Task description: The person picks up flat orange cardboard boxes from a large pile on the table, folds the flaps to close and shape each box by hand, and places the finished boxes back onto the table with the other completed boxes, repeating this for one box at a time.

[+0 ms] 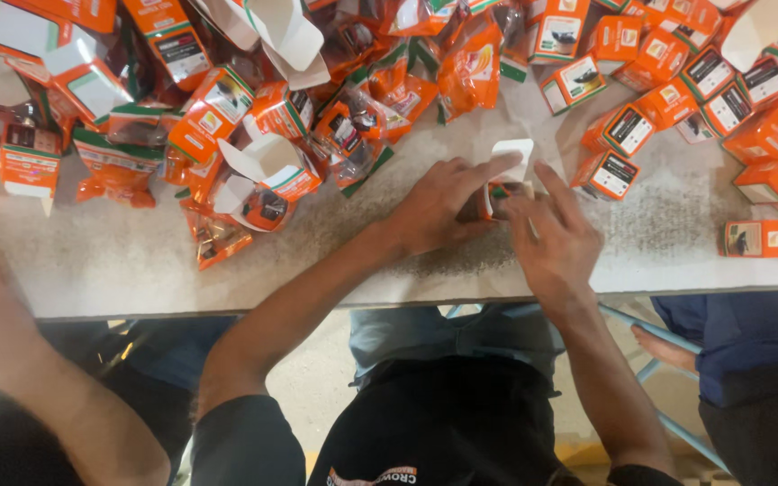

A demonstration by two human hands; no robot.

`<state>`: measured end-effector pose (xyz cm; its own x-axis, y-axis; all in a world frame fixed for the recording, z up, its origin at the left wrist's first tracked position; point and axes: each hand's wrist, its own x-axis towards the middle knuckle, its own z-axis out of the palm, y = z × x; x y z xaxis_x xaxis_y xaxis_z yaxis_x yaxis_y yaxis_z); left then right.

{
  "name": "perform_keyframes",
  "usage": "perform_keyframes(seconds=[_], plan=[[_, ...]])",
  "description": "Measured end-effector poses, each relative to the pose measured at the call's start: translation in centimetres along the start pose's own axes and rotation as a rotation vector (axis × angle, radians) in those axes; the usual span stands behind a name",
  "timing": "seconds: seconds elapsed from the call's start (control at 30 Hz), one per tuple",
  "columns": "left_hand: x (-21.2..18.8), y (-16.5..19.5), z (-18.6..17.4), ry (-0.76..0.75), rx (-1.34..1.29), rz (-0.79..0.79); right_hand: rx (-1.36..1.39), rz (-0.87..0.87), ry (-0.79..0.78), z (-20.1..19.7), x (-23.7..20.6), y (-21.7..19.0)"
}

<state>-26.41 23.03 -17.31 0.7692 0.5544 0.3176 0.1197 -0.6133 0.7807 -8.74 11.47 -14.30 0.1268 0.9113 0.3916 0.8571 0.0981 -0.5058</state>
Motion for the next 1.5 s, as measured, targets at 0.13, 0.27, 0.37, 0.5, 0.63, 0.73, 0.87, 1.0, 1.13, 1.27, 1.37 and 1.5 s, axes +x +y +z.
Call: perform_keyframes(seconds=[0.13,0.27,0.37,0.5,0.63,0.73,0.87,1.0,1.13,1.27,1.37,1.5], plan=[[0.1,0.3,-0.1,0.001,0.06,-0.027,-0.131,-0.075,-0.117,-1.5,0.2,0.0],[0.3,0.7,-0.4,0.034,0.023,-0.036,-0.257,-0.084,-0.241,-2.6,1.3,-1.5],[0.1,1.1,-0.3,0.044,-0.033,-0.056,-0.281,-0.041,-0.337,-2.8,2.0,-2.1],[-0.5,1.5,0.6,0.045,-0.231,-0.277,-0.273,-0.013,-0.396,-2.4,1.6,-0.9],[-1.2,1.0,1.5,0.135,-0.179,-0.303,-0.06,-0.094,-0.261,-0.5,-0.5,1.4],[-1.4,0.2,2.1,0.182,-0.426,-0.232,0.226,0.061,-0.003,1.2,-2.4,2.3],[-1.5,0.0,2.5,0.159,-0.374,-0.18,0.181,0.016,0.036,1.6,-2.7,2.4],[-1.5,0.6,1.9,0.147,-0.064,-0.048,0.108,-0.041,0.01,0.7,-1.6,1.5],[-1.3,1.4,0.9,0.13,0.248,0.106,0.092,-0.035,-0.035,0.4,-0.8,0.9],[-0.8,2.2,0.3,0.105,0.375,0.125,0.083,-0.043,-0.026,0.8,-0.8,1.2],[-0.4,2.6,-0.1,0.113,0.315,0.158,0.102,-0.086,0.046,1.1,-1.1,1.6],[-0.4,2.4,-0.3,0.111,0.216,0.207,0.199,-0.108,0.113,1.4,-1.7,2.4]])
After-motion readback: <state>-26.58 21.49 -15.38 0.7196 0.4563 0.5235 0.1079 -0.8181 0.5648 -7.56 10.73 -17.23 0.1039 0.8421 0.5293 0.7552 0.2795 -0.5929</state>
